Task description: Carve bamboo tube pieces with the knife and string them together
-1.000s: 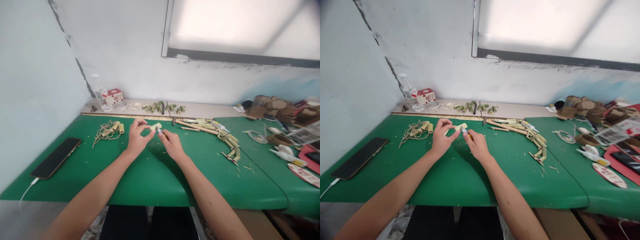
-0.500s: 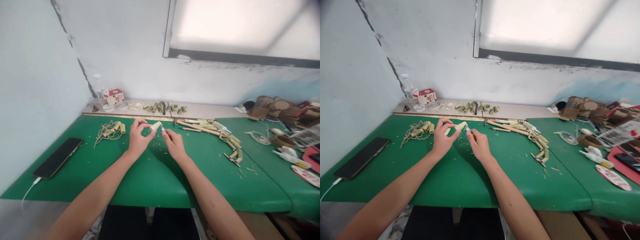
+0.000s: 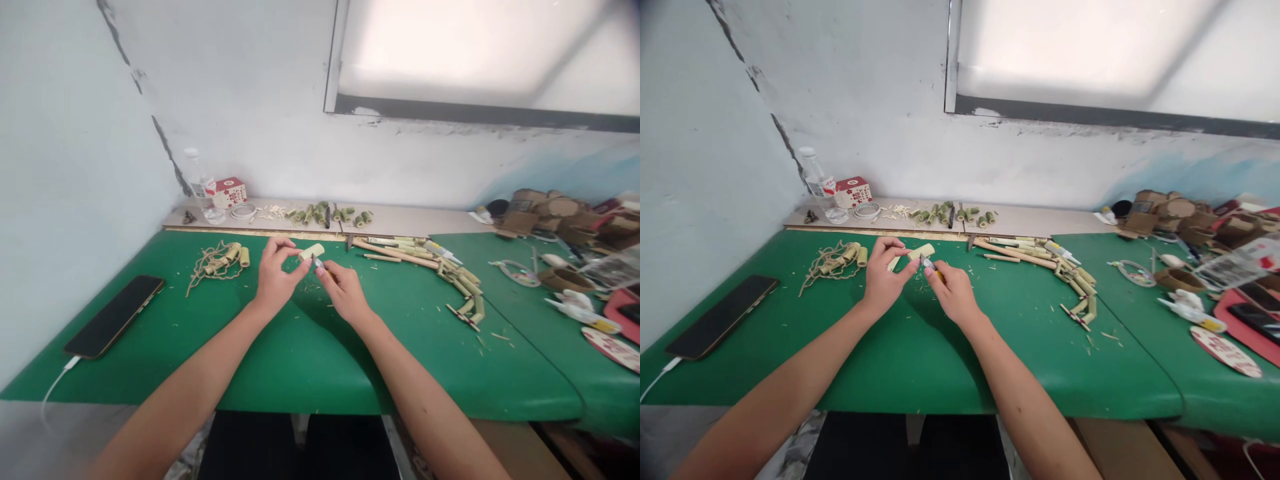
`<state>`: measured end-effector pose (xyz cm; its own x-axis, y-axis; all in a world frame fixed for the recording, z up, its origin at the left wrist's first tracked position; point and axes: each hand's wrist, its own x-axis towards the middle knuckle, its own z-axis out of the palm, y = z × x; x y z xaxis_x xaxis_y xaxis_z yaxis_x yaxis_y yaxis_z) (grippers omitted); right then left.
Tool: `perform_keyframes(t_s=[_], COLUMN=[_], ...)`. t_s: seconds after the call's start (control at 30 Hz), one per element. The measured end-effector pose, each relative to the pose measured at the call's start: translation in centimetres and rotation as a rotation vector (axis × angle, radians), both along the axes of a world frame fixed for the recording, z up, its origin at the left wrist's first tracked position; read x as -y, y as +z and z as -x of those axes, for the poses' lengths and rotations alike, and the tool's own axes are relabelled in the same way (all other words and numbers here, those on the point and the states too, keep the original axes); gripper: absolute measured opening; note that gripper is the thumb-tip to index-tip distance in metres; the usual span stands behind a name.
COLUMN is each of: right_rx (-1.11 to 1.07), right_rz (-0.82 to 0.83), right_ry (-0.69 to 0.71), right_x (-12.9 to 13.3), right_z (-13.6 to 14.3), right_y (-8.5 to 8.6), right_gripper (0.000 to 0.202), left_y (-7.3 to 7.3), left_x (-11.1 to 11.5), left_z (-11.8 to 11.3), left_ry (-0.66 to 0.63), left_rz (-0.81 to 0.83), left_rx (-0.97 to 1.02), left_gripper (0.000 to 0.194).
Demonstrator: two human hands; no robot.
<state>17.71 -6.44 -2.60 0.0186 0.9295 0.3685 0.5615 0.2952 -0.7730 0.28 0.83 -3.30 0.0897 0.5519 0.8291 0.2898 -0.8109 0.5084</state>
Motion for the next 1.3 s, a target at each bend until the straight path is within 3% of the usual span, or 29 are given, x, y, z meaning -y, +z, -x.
perform_keyframes(t_s=[0.17, 0.4, 0.67, 0.93, 1.3], right_rx=[-0.024, -0.079, -0.091, -0.096, -0.056], right_rz=[0.026, 0.009, -0.017, -0.056, -0.048], right_ry=[-0.046, -0.292, -0.174, -0.149, -0.155], right_x=[-0.4, -1.5, -0.8, -0.6, -0.5], right_z=[-0.2, -2.1, -0.8, -0.9, -0.8], right_y=[-0.2, -0.7, -0.5, -0.3, -0.3], right_gripper=[0.048, 0.054, 0.050, 0.046, 0.046], left_y=[-0.2, 0.2, 0.0, 0.1, 0.2], left_x=[-0.5, 0.2, 0.1, 0.5, 0.5], left_z=[0.2, 0.2, 0.1, -0.1, 0.0], left_ry=[0.003, -0.009, -0.041, -0.067, -0.041], left_rz=[0.005, -0.011, 0.035, 0.135, 0.097], left_rx=[-0.019, -0.008, -0.049, -0.196, -0.147], left_gripper=[0.010, 0.012, 0.017, 0.017, 0.017])
